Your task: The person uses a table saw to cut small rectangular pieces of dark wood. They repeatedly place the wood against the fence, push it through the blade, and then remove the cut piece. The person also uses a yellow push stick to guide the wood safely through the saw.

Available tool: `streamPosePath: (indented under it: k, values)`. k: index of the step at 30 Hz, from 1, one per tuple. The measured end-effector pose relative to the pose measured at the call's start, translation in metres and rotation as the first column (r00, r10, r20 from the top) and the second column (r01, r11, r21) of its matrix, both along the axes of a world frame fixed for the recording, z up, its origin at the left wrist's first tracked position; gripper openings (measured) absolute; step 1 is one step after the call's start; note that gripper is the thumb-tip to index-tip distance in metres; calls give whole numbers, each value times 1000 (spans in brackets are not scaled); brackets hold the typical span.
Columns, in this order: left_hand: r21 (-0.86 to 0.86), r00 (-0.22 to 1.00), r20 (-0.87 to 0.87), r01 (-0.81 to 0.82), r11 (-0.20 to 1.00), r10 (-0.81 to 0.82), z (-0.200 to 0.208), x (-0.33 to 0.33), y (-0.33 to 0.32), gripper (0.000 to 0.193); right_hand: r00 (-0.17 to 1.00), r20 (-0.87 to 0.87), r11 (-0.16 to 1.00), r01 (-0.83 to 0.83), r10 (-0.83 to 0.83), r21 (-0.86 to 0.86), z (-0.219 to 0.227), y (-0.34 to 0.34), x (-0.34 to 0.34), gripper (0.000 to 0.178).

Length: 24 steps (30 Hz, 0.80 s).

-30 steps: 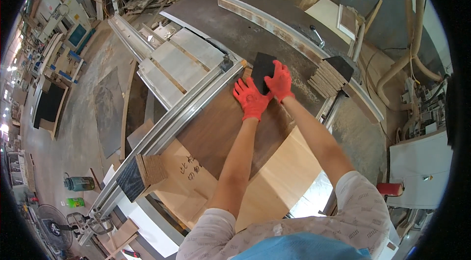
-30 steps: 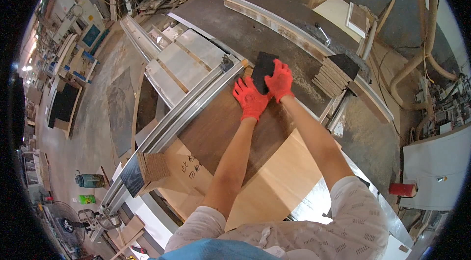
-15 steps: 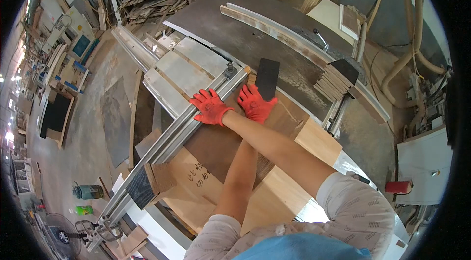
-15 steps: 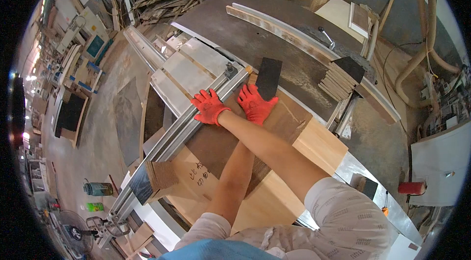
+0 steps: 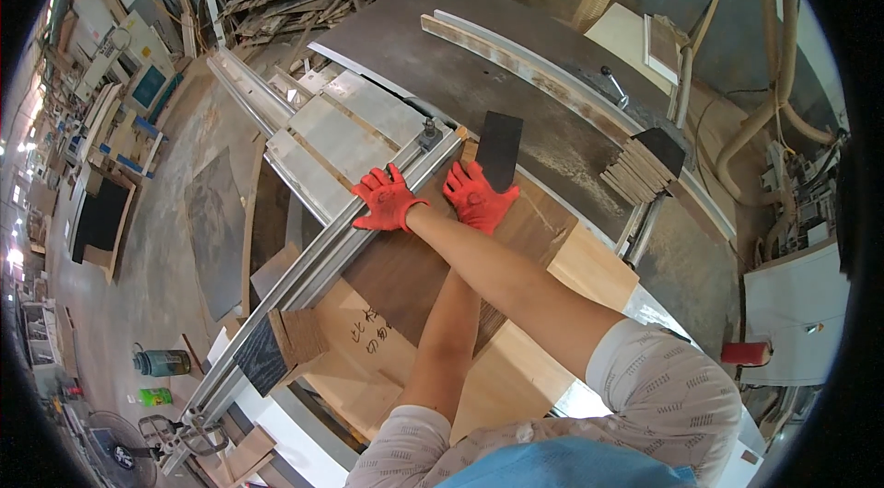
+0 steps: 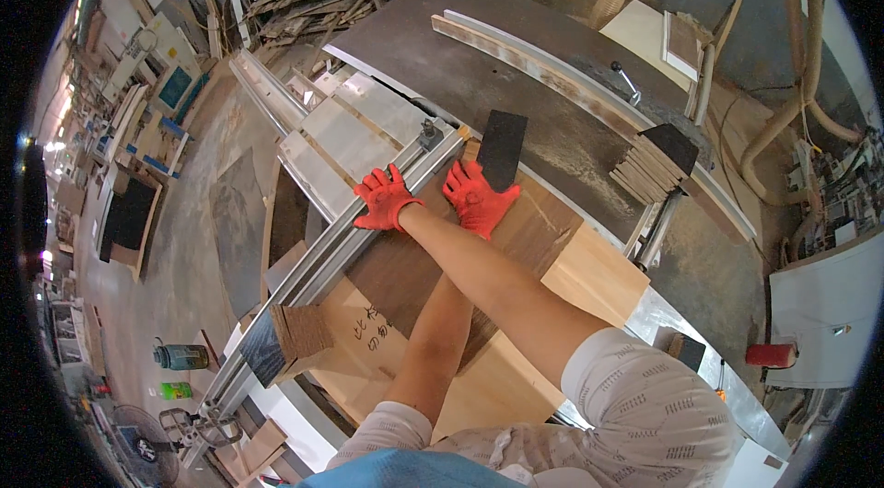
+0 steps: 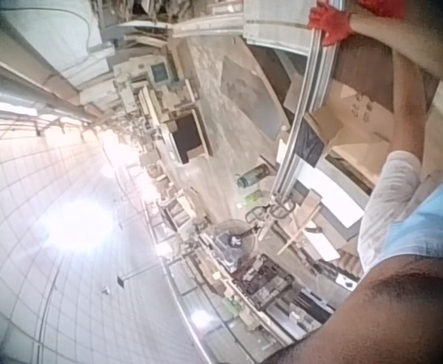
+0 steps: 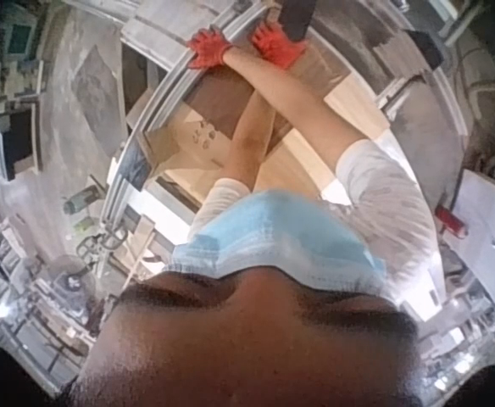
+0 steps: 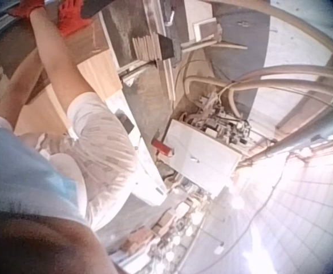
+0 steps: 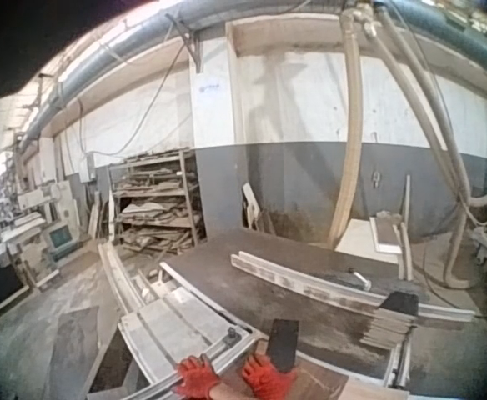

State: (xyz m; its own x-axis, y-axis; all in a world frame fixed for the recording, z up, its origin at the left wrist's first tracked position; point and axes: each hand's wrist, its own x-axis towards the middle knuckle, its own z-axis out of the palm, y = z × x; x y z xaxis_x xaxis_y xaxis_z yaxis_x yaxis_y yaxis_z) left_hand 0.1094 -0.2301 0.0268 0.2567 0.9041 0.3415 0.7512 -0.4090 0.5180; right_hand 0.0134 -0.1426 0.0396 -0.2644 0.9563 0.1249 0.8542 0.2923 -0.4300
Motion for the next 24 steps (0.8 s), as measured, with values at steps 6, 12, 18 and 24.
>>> streamPosePath:
  k: [6, 12, 18, 24]
  values:
    - [11, 1000, 10, -6, 1000, 6, -13, 3, 19, 97, 1000, 6, 1000, 12, -12, 15, -15, 18, -3, 84]
    - [7, 999, 29, -16, 1000, 16, -22, 5, 37, 96, 999, 31, 1000, 10, -11, 10, -27, 35, -4, 82]
    - [3, 1000, 13, -24, 1000, 24, -30, 10, 58, 98, 999, 23, 999, 21, -22, 46, -38, 54, 0, 81]
    - [11, 999, 2, -40, 999, 40, -39, 13, 70, 99, 1000, 9, 998, 9, -10, 56, -44, 66, 2, 81]
